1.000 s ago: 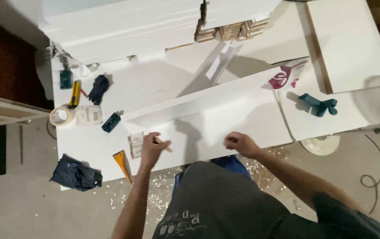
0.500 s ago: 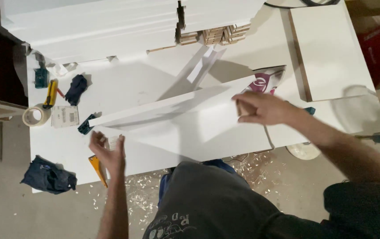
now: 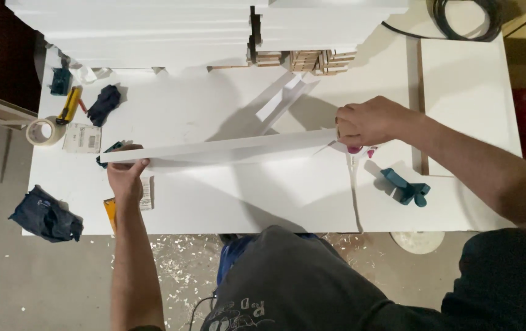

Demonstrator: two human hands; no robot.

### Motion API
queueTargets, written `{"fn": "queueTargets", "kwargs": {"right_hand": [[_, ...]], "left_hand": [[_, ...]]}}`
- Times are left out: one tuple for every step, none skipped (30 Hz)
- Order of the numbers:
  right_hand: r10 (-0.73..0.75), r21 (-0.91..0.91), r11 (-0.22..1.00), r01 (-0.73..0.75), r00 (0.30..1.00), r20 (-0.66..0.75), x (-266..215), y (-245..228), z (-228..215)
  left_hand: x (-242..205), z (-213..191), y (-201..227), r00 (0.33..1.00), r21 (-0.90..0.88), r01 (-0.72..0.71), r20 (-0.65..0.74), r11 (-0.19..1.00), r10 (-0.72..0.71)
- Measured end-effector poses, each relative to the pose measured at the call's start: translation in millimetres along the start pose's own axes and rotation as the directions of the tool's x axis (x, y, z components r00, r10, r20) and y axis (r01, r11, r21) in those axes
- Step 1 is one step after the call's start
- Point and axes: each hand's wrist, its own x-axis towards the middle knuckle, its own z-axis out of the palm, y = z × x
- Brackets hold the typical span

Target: The person irons a long white strip of material on a workbench using a clothes iron. They then sand the edges of a white rectangular board using a sanding block and a sanding sponge, alternating between the two tools to smooth the surface.

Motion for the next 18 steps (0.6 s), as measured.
{"fn": "queueTargets", "kwargs": {"right_hand": [[-0.004,-0.005,1.000,0.004,1.000,-0.002,1.8,2.9,2.1],[-0.026,-0.003,1.000,0.026,0.999,-0.020,3.9,4.4,4.2],[-0.048,-0.002,0.999,0.048,0.998,-0.038,6.4,5.3,6.0],[-0.052,-0.007,0.999,0.052,0.998,-0.036,9.2,1.4,2.5],[-0.065,-0.001,0.998,0.065,0.997,-0.041,12.1,-3.2,-1.3],[-0.075,0.002,0.997,0.075,0.996,-0.049,15.7,-7.4,-6.9],[-0.078,-0.006,0.997,0.078,0.996,-0.049,13.0,-18.4,-22.0],[-0.088,0.033,0.996,0.089,0.996,-0.027,11.8,-31.3,-37.4],[-0.098,0.072,0.993,0.098,0.995,-0.004,10.7,-45.1,-53.2],[-0.106,0.063,0.992,0.107,0.994,-0.004,16.8,-54.4,-58.5],[-0.123,0.072,0.990,0.123,0.992,-0.009,23.1,-64.6,-64.1],[-0.140,0.077,0.987,0.141,0.990,-0.014,29.8,-74.7,-71.4],[-0.149,0.065,0.987,0.149,0.989,-0.015,40.0,-85.1,-76.9],[-0.169,0.067,0.983,0.170,0.985,-0.028,50.7,-97.2,-81.8],[-0.189,0.069,0.979,0.191,0.981,-0.040,61.5,-109.9,-86.6],[-0.200,0.058,0.978,0.202,0.979,-0.037,68.8,-125.8,-96.2],[-0.217,0.090,0.971,0.220,0.975,-0.043,76.0,-142.1,-105.6],[-0.232,0.123,0.964,0.236,0.971,-0.051,83.1,-158.3,-115.2]], "left_hand": [[-1.6,2.7,1.4,1.000,0.000,-0.002,-0.006,1.000,0.002],[-6.1,3.5,2.8,1.000,-0.001,0.012,-0.019,1.000,-0.012],[-10.5,3.6,4.2,0.999,-0.001,0.027,-0.033,1.000,-0.027],[-12.5,-4.4,-9.8,0.999,-0.002,0.028,-0.040,1.000,-0.028],[-14.6,-13.3,-23.5,0.998,-0.011,0.034,-0.053,0.999,-0.034],[-14.5,-21.9,-37.7,0.997,-0.022,0.036,-0.066,0.999,-0.037],[-13.0,-5.7,-24.7,0.997,-0.026,0.033,-0.073,0.999,-0.035],[-13.0,7.3,-10.1,0.997,-0.033,0.030,-0.071,0.999,-0.032],[-12.3,19.5,4.7,0.997,-0.040,0.026,-0.068,0.999,-0.029],[-17.5,22.2,6.4,0.996,-0.039,0.024,-0.080,0.999,-0.027],[-22.4,24.2,8.4,0.997,-0.011,0.047,-0.066,0.999,-0.048],[-26.2,26.1,10.3,0.996,0.016,0.067,-0.054,0.998,-0.066],[-24.4,30.1,6.9,0.996,0.014,0.063,-0.069,0.998,-0.062],[-24.8,31.8,4.4,0.996,0.026,0.075,-0.049,0.997,-0.073],[-24.8,33.1,1.7,0.996,0.038,0.087,-0.029,0.996,-0.085],[-28.7,36.2,8.8,0.995,0.037,0.086,-0.045,0.996,-0.085],[-32.1,39.4,15.8,0.996,0.065,0.086,-0.028,0.994,-0.085],[-34.0,42.8,23.0,0.996,0.093,0.085,-0.010,0.992,-0.085]]}}
